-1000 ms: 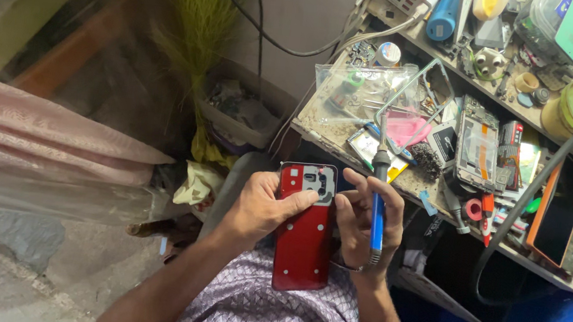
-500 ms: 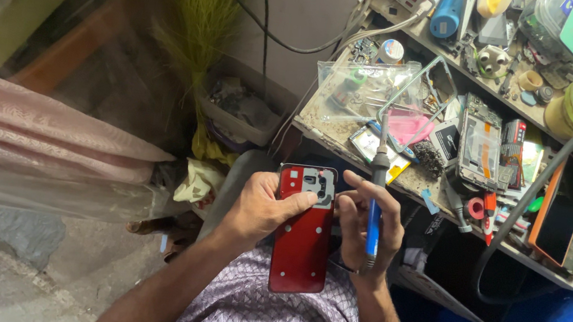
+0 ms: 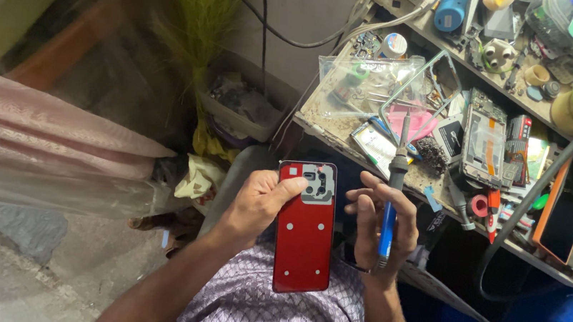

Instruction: The person handles a green smartphone back cover, removes a protective film, and compares it to a red back cover. They then use a soldering iron to apply heat to the camera module area of the red back cover.

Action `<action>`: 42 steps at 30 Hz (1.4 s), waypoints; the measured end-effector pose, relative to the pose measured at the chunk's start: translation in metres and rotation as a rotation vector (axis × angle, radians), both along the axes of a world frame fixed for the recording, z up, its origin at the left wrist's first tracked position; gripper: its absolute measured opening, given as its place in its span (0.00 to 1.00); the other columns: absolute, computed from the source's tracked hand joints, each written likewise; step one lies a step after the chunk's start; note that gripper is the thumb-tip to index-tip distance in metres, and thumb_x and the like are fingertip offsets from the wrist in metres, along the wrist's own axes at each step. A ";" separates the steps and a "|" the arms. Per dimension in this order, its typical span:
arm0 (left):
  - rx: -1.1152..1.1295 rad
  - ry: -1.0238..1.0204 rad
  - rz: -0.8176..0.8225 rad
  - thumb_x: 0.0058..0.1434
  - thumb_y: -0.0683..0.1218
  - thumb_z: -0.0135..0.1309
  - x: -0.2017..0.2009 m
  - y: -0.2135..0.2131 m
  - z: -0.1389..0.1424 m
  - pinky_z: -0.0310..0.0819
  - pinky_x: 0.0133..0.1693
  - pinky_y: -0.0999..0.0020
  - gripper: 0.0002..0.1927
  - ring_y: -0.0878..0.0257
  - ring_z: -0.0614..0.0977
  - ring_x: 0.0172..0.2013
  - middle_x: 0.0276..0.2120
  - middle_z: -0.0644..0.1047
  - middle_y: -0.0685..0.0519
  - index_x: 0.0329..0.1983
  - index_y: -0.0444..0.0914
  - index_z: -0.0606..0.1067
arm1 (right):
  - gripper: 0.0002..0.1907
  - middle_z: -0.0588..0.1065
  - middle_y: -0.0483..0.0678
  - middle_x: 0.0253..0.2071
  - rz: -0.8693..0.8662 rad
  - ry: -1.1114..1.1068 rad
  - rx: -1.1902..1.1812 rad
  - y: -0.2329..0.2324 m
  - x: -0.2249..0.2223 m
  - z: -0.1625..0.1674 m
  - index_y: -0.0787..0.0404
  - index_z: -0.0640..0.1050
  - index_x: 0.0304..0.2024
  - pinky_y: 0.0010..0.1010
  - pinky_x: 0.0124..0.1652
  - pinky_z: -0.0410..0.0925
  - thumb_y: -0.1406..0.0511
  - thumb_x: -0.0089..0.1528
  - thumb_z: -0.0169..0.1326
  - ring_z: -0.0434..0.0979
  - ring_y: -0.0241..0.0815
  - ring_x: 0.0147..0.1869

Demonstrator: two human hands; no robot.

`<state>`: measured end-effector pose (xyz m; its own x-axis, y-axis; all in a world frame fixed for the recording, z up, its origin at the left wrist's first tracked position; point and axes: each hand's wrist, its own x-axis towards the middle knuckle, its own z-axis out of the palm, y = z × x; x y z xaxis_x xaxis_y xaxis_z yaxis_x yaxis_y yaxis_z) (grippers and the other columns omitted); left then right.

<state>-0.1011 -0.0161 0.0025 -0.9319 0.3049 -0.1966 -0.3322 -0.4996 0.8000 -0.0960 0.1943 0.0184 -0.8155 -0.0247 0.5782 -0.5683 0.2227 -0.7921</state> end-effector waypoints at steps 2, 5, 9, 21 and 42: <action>-0.011 -0.020 0.000 0.71 0.46 0.51 0.000 0.000 0.002 0.76 0.29 0.76 0.14 0.70 0.82 0.26 0.29 0.83 0.51 0.36 0.31 0.81 | 0.16 0.77 0.61 0.57 0.016 -0.006 -0.007 0.001 0.000 -0.002 0.60 0.67 0.60 0.28 0.40 0.80 0.72 0.71 0.52 0.84 0.43 0.48; -0.029 -0.025 -0.005 0.70 0.46 0.51 0.001 -0.001 0.005 0.76 0.29 0.76 0.14 0.70 0.82 0.26 0.28 0.83 0.51 0.36 0.32 0.81 | 0.16 0.77 0.61 0.57 0.029 -0.013 -0.018 0.001 0.001 -0.005 0.59 0.67 0.60 0.28 0.40 0.81 0.72 0.71 0.52 0.84 0.43 0.49; -0.018 -0.031 -0.001 0.71 0.47 0.50 0.000 -0.001 0.007 0.76 0.30 0.76 0.15 0.70 0.82 0.26 0.28 0.83 0.51 0.35 0.31 0.81 | 0.16 0.77 0.61 0.57 0.036 0.001 -0.025 0.001 0.000 -0.006 0.59 0.68 0.60 0.28 0.40 0.81 0.72 0.71 0.52 0.84 0.42 0.49; -0.011 -0.009 -0.005 0.72 0.48 0.49 -0.001 -0.002 0.000 0.74 0.27 0.77 0.17 0.71 0.80 0.23 0.26 0.82 0.51 0.34 0.32 0.80 | 0.17 0.77 0.59 0.57 0.052 0.011 -0.011 0.003 -0.001 -0.009 0.57 0.68 0.60 0.29 0.41 0.78 0.70 0.70 0.53 0.85 0.42 0.49; -0.030 0.052 -0.052 0.69 0.45 0.54 0.008 -0.002 0.017 0.80 0.36 0.74 0.12 0.69 0.83 0.33 0.35 0.83 0.49 0.46 0.30 0.80 | 0.16 0.77 0.61 0.56 0.031 -0.008 0.012 0.001 0.006 -0.003 0.59 0.68 0.59 0.29 0.41 0.80 0.72 0.70 0.54 0.85 0.43 0.50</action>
<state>-0.0935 -0.0178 0.0196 -0.9242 0.3477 -0.1581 -0.3145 -0.4581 0.8314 -0.0897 0.1949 0.0155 -0.8188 -0.0565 0.5713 -0.5688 0.2144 -0.7940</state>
